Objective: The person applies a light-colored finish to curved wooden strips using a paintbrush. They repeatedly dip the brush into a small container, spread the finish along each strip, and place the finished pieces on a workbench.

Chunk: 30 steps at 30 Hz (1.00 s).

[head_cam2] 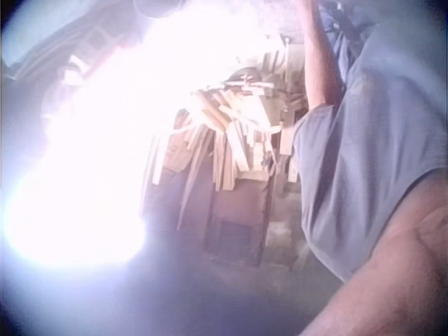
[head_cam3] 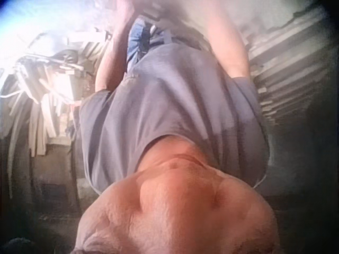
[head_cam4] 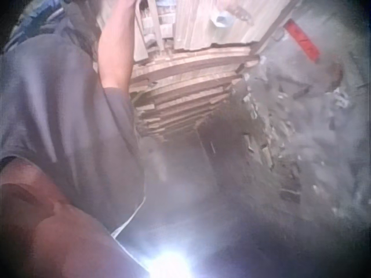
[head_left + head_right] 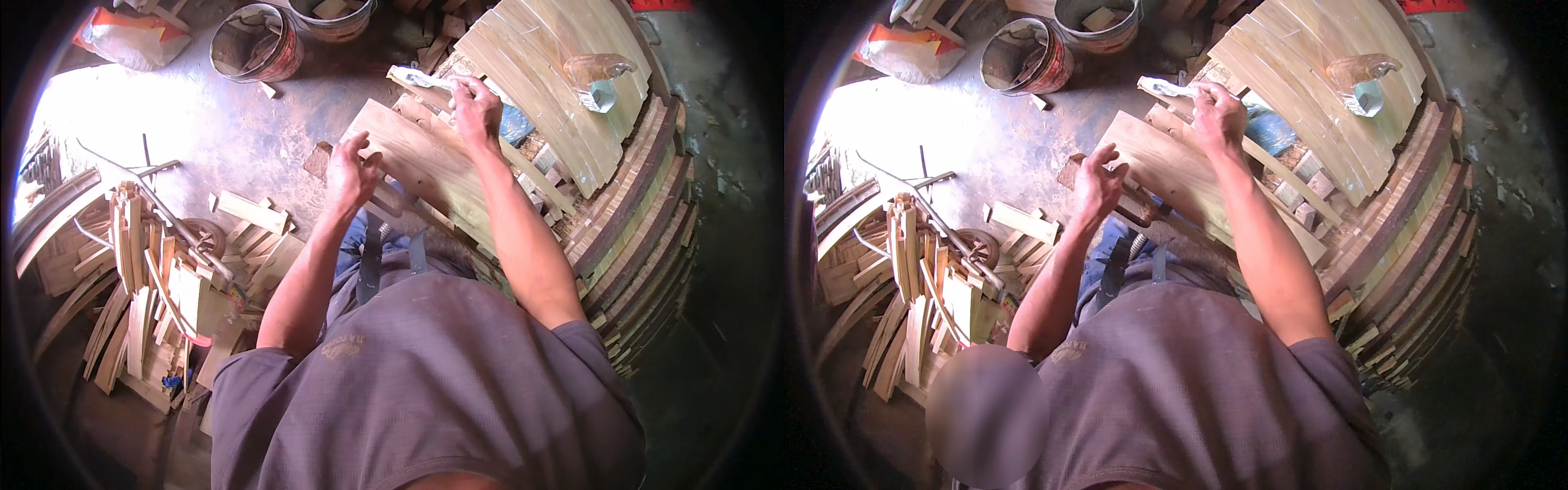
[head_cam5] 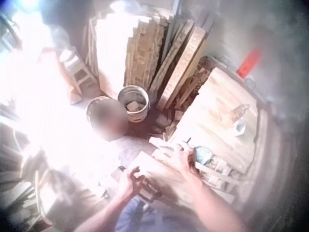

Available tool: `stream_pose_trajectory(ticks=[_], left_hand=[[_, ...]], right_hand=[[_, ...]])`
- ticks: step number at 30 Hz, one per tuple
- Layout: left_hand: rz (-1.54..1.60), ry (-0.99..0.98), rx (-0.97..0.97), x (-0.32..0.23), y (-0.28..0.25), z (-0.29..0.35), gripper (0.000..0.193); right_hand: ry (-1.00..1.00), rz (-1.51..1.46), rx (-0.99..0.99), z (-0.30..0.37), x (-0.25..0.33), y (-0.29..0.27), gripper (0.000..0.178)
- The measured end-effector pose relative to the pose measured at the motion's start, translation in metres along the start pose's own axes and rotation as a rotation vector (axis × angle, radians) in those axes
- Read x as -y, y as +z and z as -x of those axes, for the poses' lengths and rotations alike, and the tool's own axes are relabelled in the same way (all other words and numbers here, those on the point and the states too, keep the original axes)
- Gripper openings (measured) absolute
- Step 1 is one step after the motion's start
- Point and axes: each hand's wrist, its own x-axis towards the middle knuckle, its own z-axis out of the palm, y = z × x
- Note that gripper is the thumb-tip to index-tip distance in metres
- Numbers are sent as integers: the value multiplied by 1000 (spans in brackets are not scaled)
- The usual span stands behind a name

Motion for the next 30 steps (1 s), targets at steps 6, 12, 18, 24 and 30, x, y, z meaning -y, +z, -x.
stream_pose_trajectory(ticks=[6, 12, 18, 24, 30], left_hand=[[-167, 16, -131, -13, 7, 6, 41], [-186, -1, -92, -16, 8, 5, 41], [-249, -60, -79, -12, 13, 2, 41], [-256, -53, -105, -10, 16, 2, 39], [-316, -68, -106, -1, 19, -5, 44]], right_hand=[[-52, 180, -100, 23, -21, -38, 16], [-36, 253, -193, 40, -56, -79, 16], [41, 301, -247, 60, -69, -119, 16], [17, 372, -309, 79, -78, -156, 15], [137, 500, -294, 96, -85, -191, 14]])
